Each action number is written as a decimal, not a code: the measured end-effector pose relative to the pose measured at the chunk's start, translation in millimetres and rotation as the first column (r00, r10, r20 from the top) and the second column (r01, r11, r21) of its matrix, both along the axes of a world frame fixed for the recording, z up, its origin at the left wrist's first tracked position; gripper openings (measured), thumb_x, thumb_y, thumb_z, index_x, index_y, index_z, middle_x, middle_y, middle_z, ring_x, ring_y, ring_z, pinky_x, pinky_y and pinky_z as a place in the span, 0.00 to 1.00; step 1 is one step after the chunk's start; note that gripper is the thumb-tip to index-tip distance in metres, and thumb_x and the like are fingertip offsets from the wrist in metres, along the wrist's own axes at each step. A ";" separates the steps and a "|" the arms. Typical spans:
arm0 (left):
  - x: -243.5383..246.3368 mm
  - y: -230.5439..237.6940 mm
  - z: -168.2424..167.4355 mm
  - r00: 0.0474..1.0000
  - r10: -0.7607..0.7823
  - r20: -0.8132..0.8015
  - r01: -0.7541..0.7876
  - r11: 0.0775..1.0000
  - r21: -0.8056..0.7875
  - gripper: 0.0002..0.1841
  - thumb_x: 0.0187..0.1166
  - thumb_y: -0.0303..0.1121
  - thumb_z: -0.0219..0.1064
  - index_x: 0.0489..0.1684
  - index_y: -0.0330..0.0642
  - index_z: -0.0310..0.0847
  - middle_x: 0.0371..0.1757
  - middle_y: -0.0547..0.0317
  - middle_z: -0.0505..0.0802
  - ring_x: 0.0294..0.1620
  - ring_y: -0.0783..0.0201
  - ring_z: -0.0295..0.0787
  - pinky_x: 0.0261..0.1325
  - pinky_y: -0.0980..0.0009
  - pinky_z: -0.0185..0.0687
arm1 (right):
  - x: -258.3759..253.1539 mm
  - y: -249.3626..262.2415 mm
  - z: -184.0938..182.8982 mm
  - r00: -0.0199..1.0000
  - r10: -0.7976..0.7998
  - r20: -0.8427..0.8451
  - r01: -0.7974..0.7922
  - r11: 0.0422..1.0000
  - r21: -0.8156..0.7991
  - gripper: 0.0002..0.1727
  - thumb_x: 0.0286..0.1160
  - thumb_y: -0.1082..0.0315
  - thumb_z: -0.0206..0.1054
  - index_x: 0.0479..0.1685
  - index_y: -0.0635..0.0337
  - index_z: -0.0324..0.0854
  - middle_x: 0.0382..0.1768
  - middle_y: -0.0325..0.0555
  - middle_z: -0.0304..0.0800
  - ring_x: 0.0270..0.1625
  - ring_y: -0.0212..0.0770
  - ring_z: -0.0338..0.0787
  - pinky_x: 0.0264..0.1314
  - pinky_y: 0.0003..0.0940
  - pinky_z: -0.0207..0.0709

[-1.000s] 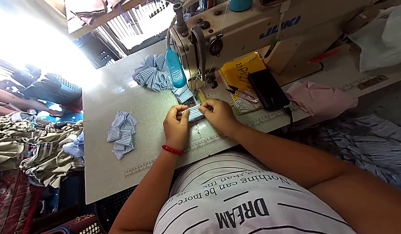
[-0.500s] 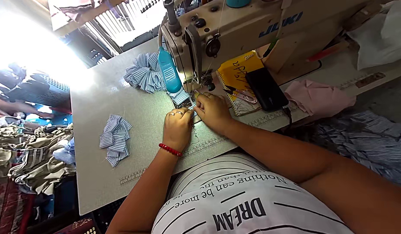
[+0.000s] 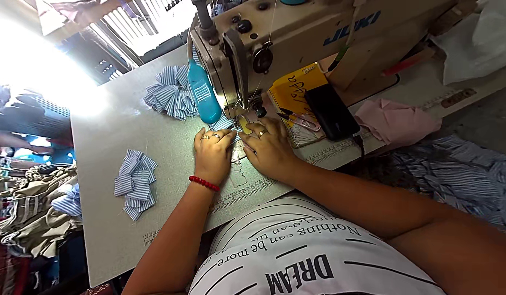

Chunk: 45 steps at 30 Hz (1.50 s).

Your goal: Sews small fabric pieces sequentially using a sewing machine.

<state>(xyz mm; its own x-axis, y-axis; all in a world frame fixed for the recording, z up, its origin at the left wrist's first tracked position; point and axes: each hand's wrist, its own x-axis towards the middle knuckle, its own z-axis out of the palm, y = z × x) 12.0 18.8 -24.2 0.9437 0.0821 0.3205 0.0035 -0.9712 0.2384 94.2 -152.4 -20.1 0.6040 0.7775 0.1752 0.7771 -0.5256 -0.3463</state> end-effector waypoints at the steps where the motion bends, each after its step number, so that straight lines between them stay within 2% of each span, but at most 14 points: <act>1: 0.2 0.8 0.2 1.000 0.001 -0.003 -0.001 1.000 -0.002 0.17 0.83 0.27 0.57 0.59 0.47 0.93 0.62 0.55 0.94 0.66 0.51 0.89 0.82 0.38 0.61 | 0.4 0.5 0.6 1.000 0.001 -0.004 -0.001 1.000 -0.008 0.24 0.86 0.53 0.54 0.75 0.43 0.84 0.78 0.50 0.79 0.87 0.62 0.65 0.84 0.74 0.49; 4: 0.2 1.5 -0.5 1.000 -0.002 -0.005 0.002 1.000 -0.004 0.18 0.83 0.27 0.57 0.59 0.47 0.93 0.62 0.55 0.95 0.66 0.51 0.89 0.82 0.39 0.62 | 0.3 0.0 1.1 1.000 0.003 -0.010 -0.003 1.000 -0.012 0.24 0.87 0.52 0.54 0.76 0.42 0.83 0.79 0.50 0.79 0.89 0.62 0.63 0.85 0.75 0.47; 6: 0.0 2.3 -0.5 1.000 -0.006 -0.009 0.005 1.000 -0.008 0.18 0.83 0.27 0.56 0.60 0.47 0.93 0.63 0.55 0.94 0.66 0.51 0.89 0.83 0.38 0.60 | 0.2 -0.5 -0.6 1.000 0.005 0.009 -0.005 1.000 0.007 0.24 0.86 0.52 0.54 0.75 0.43 0.84 0.77 0.50 0.81 0.87 0.62 0.65 0.84 0.74 0.50; 9: -1.2 4.6 0.4 1.000 -0.023 -0.018 0.023 1.000 -0.009 0.19 0.82 0.28 0.55 0.61 0.47 0.92 0.63 0.55 0.94 0.68 0.51 0.89 0.83 0.36 0.58 | 0.1 -1.6 -2.6 0.999 0.014 0.036 -0.017 0.997 0.071 0.21 0.84 0.53 0.57 0.66 0.46 0.90 0.73 0.51 0.84 0.85 0.63 0.68 0.84 0.72 0.53; 11: -1.9 5.6 0.7 0.999 -0.032 -0.027 0.031 0.999 -0.007 0.20 0.82 0.30 0.54 0.62 0.48 0.92 0.64 0.56 0.94 0.69 0.51 0.88 0.83 0.35 0.56 | -0.1 -1.9 -3.7 0.999 0.018 0.051 -0.023 0.996 0.082 0.20 0.85 0.54 0.57 0.63 0.46 0.91 0.72 0.51 0.85 0.85 0.63 0.69 0.84 0.72 0.53; 17: 0.2 7.2 2.5 0.999 -0.029 -0.040 0.029 1.000 -0.013 0.20 0.82 0.30 0.54 0.63 0.47 0.91 0.66 0.55 0.93 0.70 0.49 0.87 0.84 0.33 0.53 | -2.0 -1.4 -1.4 0.999 0.012 0.046 -0.013 1.000 0.017 0.23 0.87 0.53 0.54 0.70 0.45 0.88 0.76 0.50 0.83 0.88 0.62 0.65 0.87 0.74 0.47; 25: 5.6 11.7 0.8 0.998 -0.003 -0.063 0.002 1.000 -0.010 0.21 0.82 0.29 0.54 0.66 0.49 0.90 0.67 0.56 0.92 0.71 0.49 0.86 0.84 0.32 0.54 | -1.8 -0.3 0.8 1.000 -0.004 0.027 0.005 0.999 -0.040 0.26 0.88 0.51 0.50 0.79 0.42 0.81 0.79 0.53 0.78 0.90 0.62 0.62 0.88 0.73 0.44; 36: 15.2 16.0 0.6 0.994 0.066 -0.088 -0.067 0.998 -0.014 0.23 0.82 0.28 0.52 0.68 0.51 0.90 0.68 0.56 0.92 0.73 0.48 0.84 0.84 0.30 0.50 | -1.2 -0.9 -2.2 0.999 0.002 0.039 -0.003 1.000 0.017 0.22 0.85 0.52 0.56 0.70 0.46 0.87 0.75 0.53 0.81 0.87 0.64 0.65 0.85 0.72 0.51; 45: 19.7 12.2 4.1 0.979 0.150 -0.136 -0.148 0.989 0.025 0.23 0.83 0.30 0.52 0.71 0.51 0.88 0.66 0.54 0.92 0.73 0.46 0.84 0.85 0.32 0.48 | -1.3 -1.9 -3.7 0.999 0.017 0.050 -0.019 0.999 0.031 0.22 0.85 0.53 0.56 0.69 0.46 0.88 0.75 0.52 0.82 0.88 0.63 0.64 0.86 0.72 0.50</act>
